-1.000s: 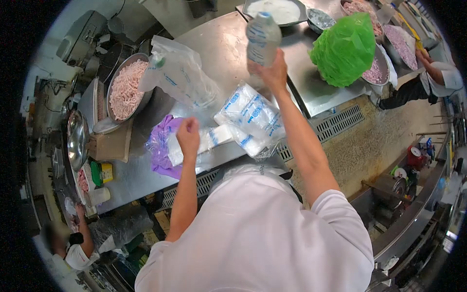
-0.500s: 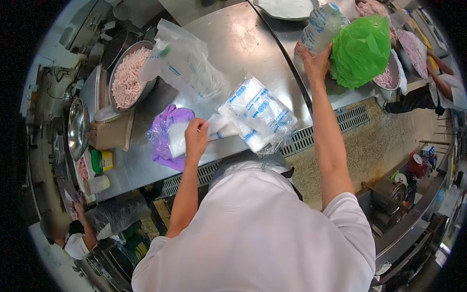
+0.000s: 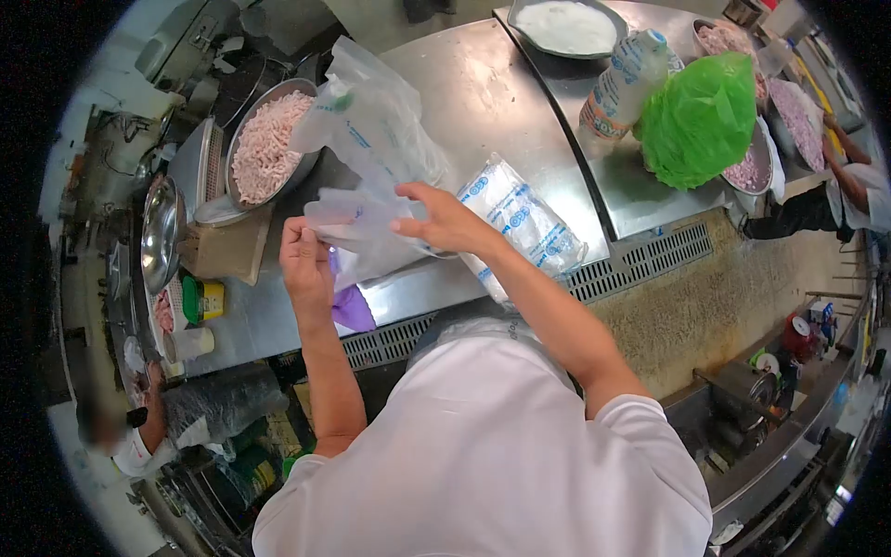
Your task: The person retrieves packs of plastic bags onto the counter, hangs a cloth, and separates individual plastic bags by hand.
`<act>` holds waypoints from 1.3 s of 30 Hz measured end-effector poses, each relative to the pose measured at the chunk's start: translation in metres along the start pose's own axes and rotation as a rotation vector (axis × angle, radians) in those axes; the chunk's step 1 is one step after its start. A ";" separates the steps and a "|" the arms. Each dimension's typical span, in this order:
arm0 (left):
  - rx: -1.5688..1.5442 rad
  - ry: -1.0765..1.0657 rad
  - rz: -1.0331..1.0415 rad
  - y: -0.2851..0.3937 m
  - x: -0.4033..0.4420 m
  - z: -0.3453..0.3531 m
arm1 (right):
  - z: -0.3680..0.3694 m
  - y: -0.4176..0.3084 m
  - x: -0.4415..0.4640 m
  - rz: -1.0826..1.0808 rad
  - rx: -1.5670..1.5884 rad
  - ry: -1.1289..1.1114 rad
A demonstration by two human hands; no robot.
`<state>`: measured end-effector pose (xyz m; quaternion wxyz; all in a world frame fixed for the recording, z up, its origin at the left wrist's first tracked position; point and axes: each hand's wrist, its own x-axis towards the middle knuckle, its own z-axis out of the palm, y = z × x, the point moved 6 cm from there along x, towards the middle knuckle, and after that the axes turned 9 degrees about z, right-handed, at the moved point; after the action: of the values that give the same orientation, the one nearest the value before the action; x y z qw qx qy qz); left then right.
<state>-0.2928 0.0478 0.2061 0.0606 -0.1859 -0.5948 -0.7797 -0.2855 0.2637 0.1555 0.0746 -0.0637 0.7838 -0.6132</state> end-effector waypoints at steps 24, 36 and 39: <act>-0.399 0.262 -0.110 -0.011 -0.005 -0.057 | 0.006 -0.029 -0.021 0.076 0.264 0.131; -0.090 0.613 -0.170 -0.030 -0.017 -0.079 | 0.046 0.009 -0.057 0.264 0.213 -0.025; -0.021 0.645 -0.189 -0.038 -0.024 -0.085 | 0.045 0.009 -0.059 0.403 0.343 -0.192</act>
<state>-0.3016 -0.0248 0.1440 0.1715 0.1258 -0.5515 -0.8066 -0.2186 0.2345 0.1389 0.2785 0.0493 0.6547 -0.7010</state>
